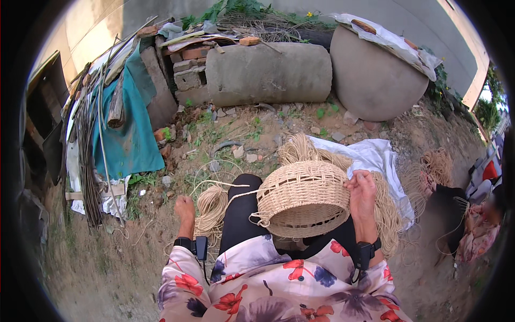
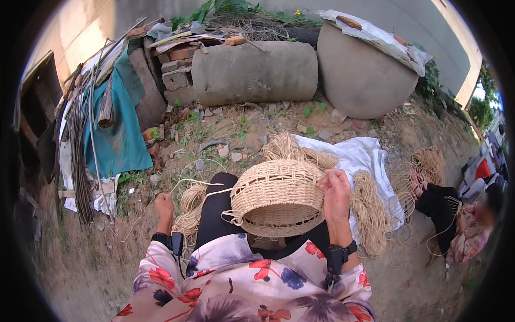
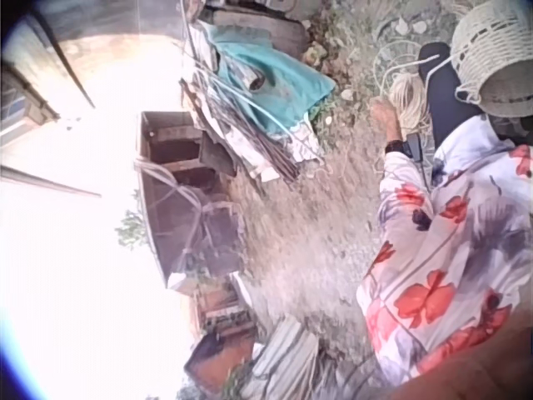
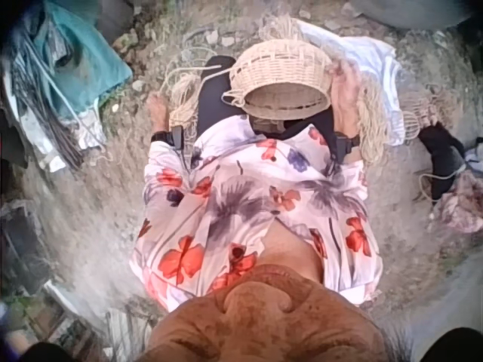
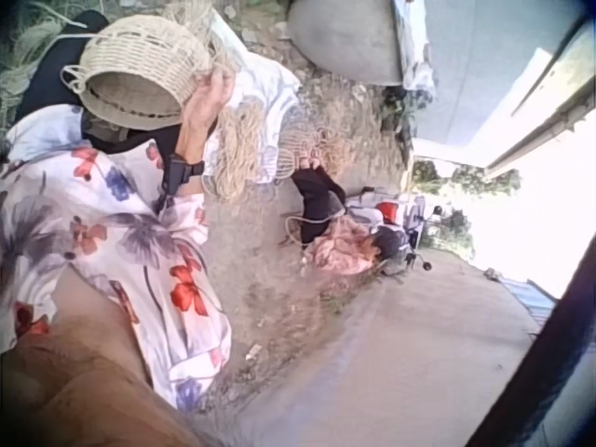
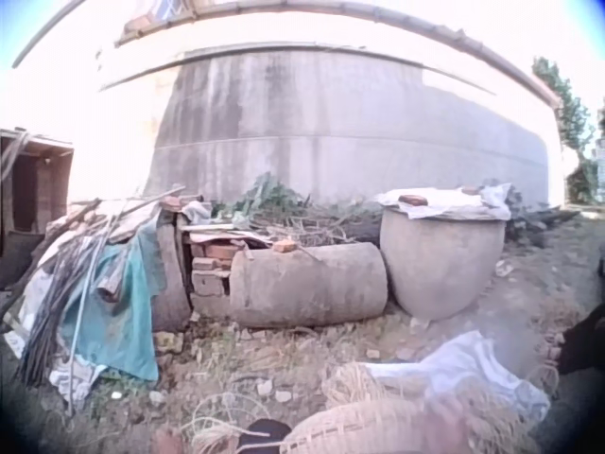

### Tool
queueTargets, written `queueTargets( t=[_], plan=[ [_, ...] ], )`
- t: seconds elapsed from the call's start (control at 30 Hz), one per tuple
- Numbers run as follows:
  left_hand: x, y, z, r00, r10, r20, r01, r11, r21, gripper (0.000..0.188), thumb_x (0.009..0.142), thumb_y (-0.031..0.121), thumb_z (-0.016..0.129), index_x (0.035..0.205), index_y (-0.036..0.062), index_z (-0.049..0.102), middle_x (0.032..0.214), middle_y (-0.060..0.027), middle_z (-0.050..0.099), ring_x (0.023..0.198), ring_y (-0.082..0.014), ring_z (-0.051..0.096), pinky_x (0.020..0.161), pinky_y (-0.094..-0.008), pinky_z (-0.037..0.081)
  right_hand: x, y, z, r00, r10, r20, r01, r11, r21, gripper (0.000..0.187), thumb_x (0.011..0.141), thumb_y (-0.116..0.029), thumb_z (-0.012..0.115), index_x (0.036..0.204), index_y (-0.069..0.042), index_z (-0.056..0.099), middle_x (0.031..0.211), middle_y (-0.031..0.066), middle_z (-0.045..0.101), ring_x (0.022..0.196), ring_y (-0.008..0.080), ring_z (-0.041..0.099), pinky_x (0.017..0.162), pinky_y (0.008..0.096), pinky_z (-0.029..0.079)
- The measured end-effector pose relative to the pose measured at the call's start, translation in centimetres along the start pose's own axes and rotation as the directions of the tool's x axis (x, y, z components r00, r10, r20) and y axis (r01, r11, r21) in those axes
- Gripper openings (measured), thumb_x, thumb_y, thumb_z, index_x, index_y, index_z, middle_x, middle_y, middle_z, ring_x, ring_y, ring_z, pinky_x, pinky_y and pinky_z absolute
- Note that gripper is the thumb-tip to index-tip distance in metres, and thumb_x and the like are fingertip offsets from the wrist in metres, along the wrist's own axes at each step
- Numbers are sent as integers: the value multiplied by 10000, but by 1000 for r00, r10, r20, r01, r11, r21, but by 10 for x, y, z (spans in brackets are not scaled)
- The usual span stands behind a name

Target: Weaving a basket using dried plant fibers in an outdoor setting.

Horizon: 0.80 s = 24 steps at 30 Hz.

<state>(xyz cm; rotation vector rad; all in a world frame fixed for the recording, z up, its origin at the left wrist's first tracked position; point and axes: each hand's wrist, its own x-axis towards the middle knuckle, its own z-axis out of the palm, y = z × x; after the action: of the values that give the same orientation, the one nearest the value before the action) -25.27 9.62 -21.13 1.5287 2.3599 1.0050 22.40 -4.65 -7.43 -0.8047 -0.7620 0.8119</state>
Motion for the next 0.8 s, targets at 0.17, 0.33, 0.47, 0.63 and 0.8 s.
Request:
queueTargets(
  t=[0.17,0.33,0.47,0.63,0.8],
  plan=[
    [-26,52,-57,937,237,259,-23,779,-627,223,928,229,627,867,14,638,739,-11,608,661,-87,517,607,-278,434,-17,-22,46,967,-149,205,233,841,-488,201,918,-41,624,1118,-19,626,996,67,642,821,124,609,759,259,500],
    [-107,158,-88,652,655,382,-182,624,-760,153,929,162,672,937,12,642,769,-6,594,661,-81,490,601,-257,412,-48,-20,113,652,-91,753,659,560,-502,435,831,-51,659,1259,-51,580,1255,149,598,879,262,668,735,362,544],
    [-124,183,-93,493,771,403,-160,536,-829,168,935,167,669,989,8,658,872,-28,611,667,-93,521,611,-258,437,-60,-5,125,646,168,744,602,488,-632,450,852,-85,636,1291,-73,537,1080,174,666,856,341,676,703,415,541],
    [-101,176,-75,621,575,532,58,643,-764,243,967,244,606,1080,37,668,942,-63,640,696,-128,620,638,-286,497,-45,-20,98,741,-84,667,630,433,-645,240,859,-89,613,1092,-43,644,903,157,694,783,329,684,666,404,531],
    [-92,163,-54,531,643,552,-273,747,-607,248,975,248,577,1005,35,701,716,-9,616,643,-98,555,582,-271,448,-14,-28,80,869,-116,481,482,416,-771,200,835,-94,629,1021,-59,692,869,142,688,748,292,679,660,384,522]
  ],
)
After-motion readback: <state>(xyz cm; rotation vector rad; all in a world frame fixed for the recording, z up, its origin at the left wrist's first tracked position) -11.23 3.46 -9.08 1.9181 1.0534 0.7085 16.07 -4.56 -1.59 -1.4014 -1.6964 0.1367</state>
